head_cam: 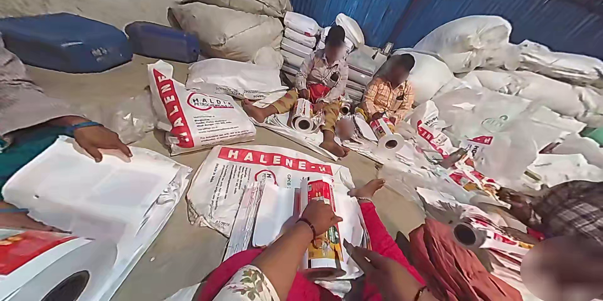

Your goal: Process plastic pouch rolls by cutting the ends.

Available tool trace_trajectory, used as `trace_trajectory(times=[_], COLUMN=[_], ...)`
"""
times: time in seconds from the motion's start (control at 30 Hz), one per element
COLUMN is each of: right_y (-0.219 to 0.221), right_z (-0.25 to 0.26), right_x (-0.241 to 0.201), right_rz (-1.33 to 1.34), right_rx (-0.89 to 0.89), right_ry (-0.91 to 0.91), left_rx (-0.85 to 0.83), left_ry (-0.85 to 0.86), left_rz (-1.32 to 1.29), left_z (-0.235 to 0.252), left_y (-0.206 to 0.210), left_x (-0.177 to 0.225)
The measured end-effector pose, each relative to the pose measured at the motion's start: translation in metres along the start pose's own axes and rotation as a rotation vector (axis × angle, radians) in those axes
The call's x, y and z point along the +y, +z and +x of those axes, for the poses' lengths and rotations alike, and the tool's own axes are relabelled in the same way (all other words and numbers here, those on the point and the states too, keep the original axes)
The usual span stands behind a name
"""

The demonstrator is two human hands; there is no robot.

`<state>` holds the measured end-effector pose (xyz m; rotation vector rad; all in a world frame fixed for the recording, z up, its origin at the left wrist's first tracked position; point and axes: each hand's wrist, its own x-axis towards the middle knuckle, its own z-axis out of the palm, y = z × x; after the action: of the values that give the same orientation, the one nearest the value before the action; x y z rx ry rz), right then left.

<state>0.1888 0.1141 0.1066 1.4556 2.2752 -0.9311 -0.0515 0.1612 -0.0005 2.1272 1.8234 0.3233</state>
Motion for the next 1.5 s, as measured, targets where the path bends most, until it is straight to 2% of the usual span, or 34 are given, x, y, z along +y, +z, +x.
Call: trace_trajectory(times=[0.13, 0.3, 0.47, 0.57, 0.73, 0.9, 1.0, 1.1, 1.17, 1.33, 1.5], right_y=[0.000, 0.001, 0.000, -0.004, -0.008, -0.005, 0.010, 0.043, 0.059, 0.051, 0.047], right_z=[0.006, 0.008, 0.002, 0.000, -0.004, 0.004, 0.020, 0.051, 0.066, 0.067, 0.064], right_x=[-0.007, -0.009, -0.009, -0.008, 0.009, 0.053, 0.084, 0.105, 0.104, 0.102, 0.108], right_rz=[-0.021, -0.029, -0.014, -0.011, 0.052, 0.359, 0.771, 1.232, 1.415, 1.367, 1.343], right_rx=[-0.010, -0.019, -0.021, -0.012, 0.043, 0.112, 0.110, 0.129, 0.166, 0.055, 0.060], right_ry=[-0.027, -0.050, -0.059, -0.064, -0.048, -0.060, -0.149, -0.196, -0.114, -0.213, -0.193], left_rx=[-0.095, -0.044, -0.049, -0.058, 0.014, 0.060, 0.162, 0.135, 0.059, -0.123, -0.196], left_ry=[-0.111, -0.119, -0.039, -0.096, -0.242, -0.300, -0.344, -0.499, -0.617, -0.734, -0.706], left_rz=[0.002, -0.072, -0.058, -0.068, -0.151, -0.164, -0.167, -0.185, -0.187, -0.124, -0.122], left_z=[-0.006, -0.009, -0.007, -0.013, -0.019, -0.022, -0.030, -0.039, -0.044, -0.064, -0.079], left_y=[-0.010, 0.000, 0.004, -0.004, -0.006, -0.010, -0.011, -0.014, -0.016, -0.020, -0.033], left_x=[0.011, 0.002, -0.003, 0.001, -0.014, -0.002, 0.006, 0.021, 0.035, 0.038, 0.033])
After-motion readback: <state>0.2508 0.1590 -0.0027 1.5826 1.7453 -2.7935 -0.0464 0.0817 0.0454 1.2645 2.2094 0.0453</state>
